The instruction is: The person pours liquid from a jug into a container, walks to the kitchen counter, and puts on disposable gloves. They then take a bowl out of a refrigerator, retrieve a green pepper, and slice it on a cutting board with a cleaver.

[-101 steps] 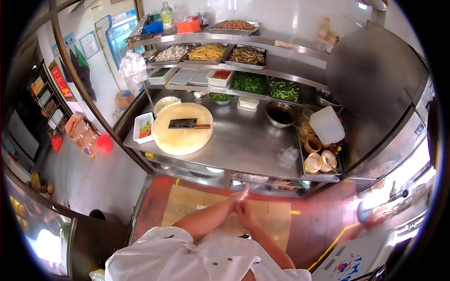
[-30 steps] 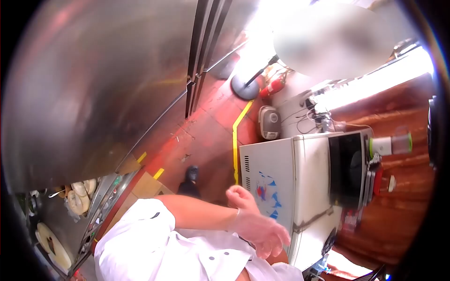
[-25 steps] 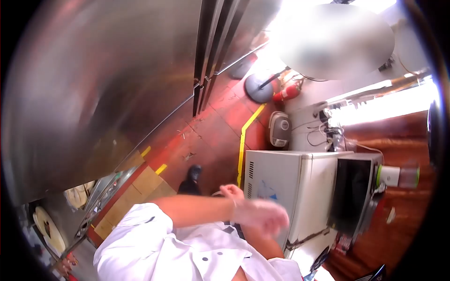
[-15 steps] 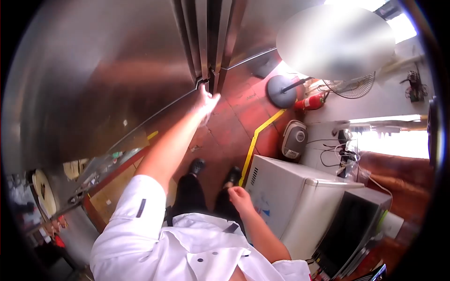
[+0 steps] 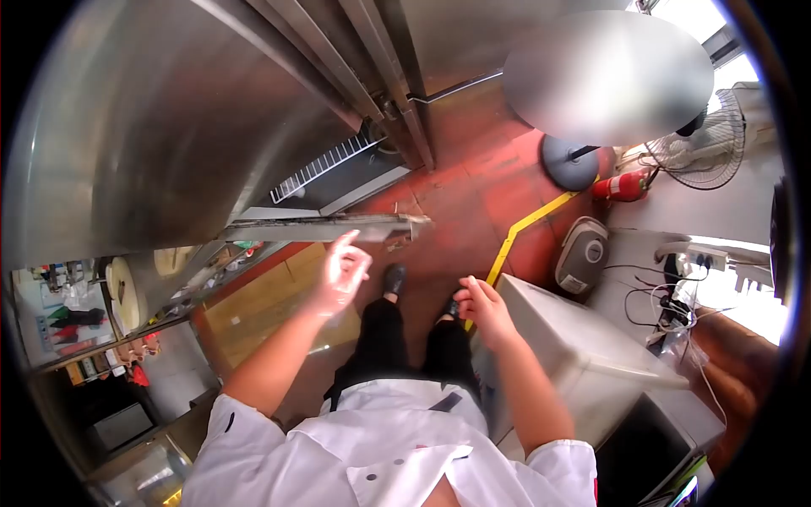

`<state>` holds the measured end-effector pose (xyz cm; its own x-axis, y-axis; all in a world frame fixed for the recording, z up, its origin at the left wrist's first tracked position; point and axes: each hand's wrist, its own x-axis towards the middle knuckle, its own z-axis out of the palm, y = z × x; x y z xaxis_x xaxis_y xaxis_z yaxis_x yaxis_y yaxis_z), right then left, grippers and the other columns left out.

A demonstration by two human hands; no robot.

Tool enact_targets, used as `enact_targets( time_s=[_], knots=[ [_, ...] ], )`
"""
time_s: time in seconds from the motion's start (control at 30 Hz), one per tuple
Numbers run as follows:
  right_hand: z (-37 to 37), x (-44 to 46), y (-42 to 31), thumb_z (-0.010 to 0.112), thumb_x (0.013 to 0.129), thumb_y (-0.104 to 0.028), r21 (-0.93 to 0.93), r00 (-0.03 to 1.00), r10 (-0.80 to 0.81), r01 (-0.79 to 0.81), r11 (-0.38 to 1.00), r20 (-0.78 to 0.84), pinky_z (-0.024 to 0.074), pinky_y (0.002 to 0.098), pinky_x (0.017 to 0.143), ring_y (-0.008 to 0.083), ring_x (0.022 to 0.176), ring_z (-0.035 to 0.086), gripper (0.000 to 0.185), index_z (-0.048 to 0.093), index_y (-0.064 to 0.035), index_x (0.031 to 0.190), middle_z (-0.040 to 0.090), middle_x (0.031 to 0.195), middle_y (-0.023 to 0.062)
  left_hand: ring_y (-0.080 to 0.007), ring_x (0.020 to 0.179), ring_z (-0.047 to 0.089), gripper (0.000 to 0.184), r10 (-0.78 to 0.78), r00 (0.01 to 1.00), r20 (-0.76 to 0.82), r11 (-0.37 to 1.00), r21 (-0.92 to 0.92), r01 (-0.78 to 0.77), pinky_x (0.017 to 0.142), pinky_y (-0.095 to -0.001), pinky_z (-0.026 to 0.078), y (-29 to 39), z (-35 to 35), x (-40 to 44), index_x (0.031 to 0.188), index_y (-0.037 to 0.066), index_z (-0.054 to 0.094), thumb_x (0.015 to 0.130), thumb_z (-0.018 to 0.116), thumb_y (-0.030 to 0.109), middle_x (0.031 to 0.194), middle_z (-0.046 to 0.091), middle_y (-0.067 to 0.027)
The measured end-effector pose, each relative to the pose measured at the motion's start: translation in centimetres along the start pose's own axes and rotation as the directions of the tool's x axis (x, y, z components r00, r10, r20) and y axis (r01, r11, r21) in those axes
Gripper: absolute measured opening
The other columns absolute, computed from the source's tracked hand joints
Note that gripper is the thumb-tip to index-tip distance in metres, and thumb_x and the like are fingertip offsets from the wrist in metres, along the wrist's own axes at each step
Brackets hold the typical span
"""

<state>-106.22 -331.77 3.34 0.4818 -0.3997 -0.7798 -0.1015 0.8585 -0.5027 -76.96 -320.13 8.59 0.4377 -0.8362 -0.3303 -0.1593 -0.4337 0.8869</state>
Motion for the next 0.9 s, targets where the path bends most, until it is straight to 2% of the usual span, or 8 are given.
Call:
enact_targets(
  time_s=[0.2,0.3,0.47,0.57,0.7,0.77,0.8,0.9],
  knots=[
    [8.5,1.6,4.3,0.049,0.100,-0.056,0.252,0.946,0.256,-0.302,0.919,0.201,0.0493,0.0475,0.102,0.0368,0.131,0.049,0.081,0.025,0.0039,0.151,0.039,0.149,0.0257,-0.0332,0.107,0.062,0.041,0.413,0.910,-0.017,0.578,0.777,-0.249,0.098,-0.0471,0.045,1.4,-5.2,1.9,0.127,0.005,0.057,0.090,0.068,0.019,0.111,0.066,-0.0147],
    [9.4,1.8,7.0,0.050,0.099,-0.057,0.147,0.893,0.386,-0.424,0.894,0.229,0.0503,0.0435,0.101,0.0355,0.124,0.055,0.081,0.030,0.0034,0.149,0.050,0.140,0.0240,-0.0347,0.116,0.058,0.042,0.427,0.904,-0.028,0.445,0.877,-0.183,0.107,-0.0510,0.038,-2.8,-5.3,1.5,0.124,0.006,0.060,0.088,0.068,0.025,0.120,0.063,-0.0150],
    [6.3,1.5,7.2,0.055,0.101,-0.045,-0.361,0.864,0.470,-0.386,0.849,0.181,0.0539,0.0334,0.083,0.0178,0.093,0.064,0.053,0.060,0.0012,0.125,0.068,0.106,0.0100,-0.0361,0.121,0.055,0.041,0.305,0.952,-0.001,0.608,0.770,-0.194,0.111,-0.0529,0.035,-5.5,-6.5,-1.8,0.122,0.008,0.062,0.085,0.068,0.024,0.122,0.061,-0.0152],
    [5.5,3.1,6.0,0.056,0.101,-0.040,-0.659,0.908,0.305,-0.044,0.751,0.287,0.0532,0.0312,0.079,0.0159,0.086,0.064,0.047,0.061,0.0021,0.120,0.068,0.098,0.0084,-0.0407,0.131,0.045,0.044,0.364,0.930,0.053,0.455,0.861,-0.227,0.113,-0.0587,0.029,-5.0,-7.5,-3.9,0.124,0.009,0.061,0.084,0.068,0.026,0.130,0.056,-0.0169],
    [4.7,5.9,3.9,0.062,0.099,-0.026,-0.587,0.955,0.164,0.014,0.810,0.249,0.0529,0.0282,0.074,0.0143,0.080,0.064,0.035,0.061,0.0035,0.118,0.067,0.094,0.0080,-0.0438,0.140,0.033,0.059,0.220,0.969,-0.110,0.473,0.881,-0.008,0.115,-0.0635,0.019,-7.0,-8.7,-8.7,0.135,0.009,0.053,0.083,0.068,0.031,0.145,0.043,-0.0194],
    [4.6,7.0,2.8,0.063,0.098,-0.016,-0.448,0.959,-0.223,0.279,0.849,0.175,0.0532,0.0284,0.073,0.0127,0.079,0.063,0.027,0.059,0.0029,0.117,0.066,0.093,0.0067,-0.0451,0.140,0.032,0.074,0.290,0.923,-0.253,0.451,0.887,0.101,0.115,-0.0632,0.020,-10.2,-9.6,-11.7,0.143,0.004,0.041,0.080,0.071,0.029,0.147,0.037,-0.0232],
    [5.0,7.5,1.0,0.064,0.098,-0.014,-0.505,0.898,-0.416,0.429,0.749,0.145,0.0528,0.0278,0.075,0.0135,0.080,0.063,0.026,0.059,0.0012,0.118,0.066,0.094,0.0060,-0.0439,0.141,0.031,0.091,0.333,0.886,-0.323,0.406,0.897,0.174,0.116,-0.0612,0.025,-11.0,-10.0,-13.4,0.151,0.008,0.029,0.078,0.077,0.031,0.151,0.033,-0.0233],
    [8.1,6.5,-9.6,0.062,0.093,-0.003,-0.578,0.492,-0.811,0.778,0.246,0.318,0.0500,0.0330,0.082,0.0227,0.090,0.060,0.019,0.057,0.0014,0.111,0.060,0.101,0.0130,-0.0475,0.134,0.041,0.092,-0.151,0.684,-0.713,0.456,0.564,0.689,0.112,-0.0530,0.037,-12.1,-10.0,-17.2,0.145,-0.003,0.033,0.081,0.076,0.048,0.143,0.040,-0.0310]
  ],
)
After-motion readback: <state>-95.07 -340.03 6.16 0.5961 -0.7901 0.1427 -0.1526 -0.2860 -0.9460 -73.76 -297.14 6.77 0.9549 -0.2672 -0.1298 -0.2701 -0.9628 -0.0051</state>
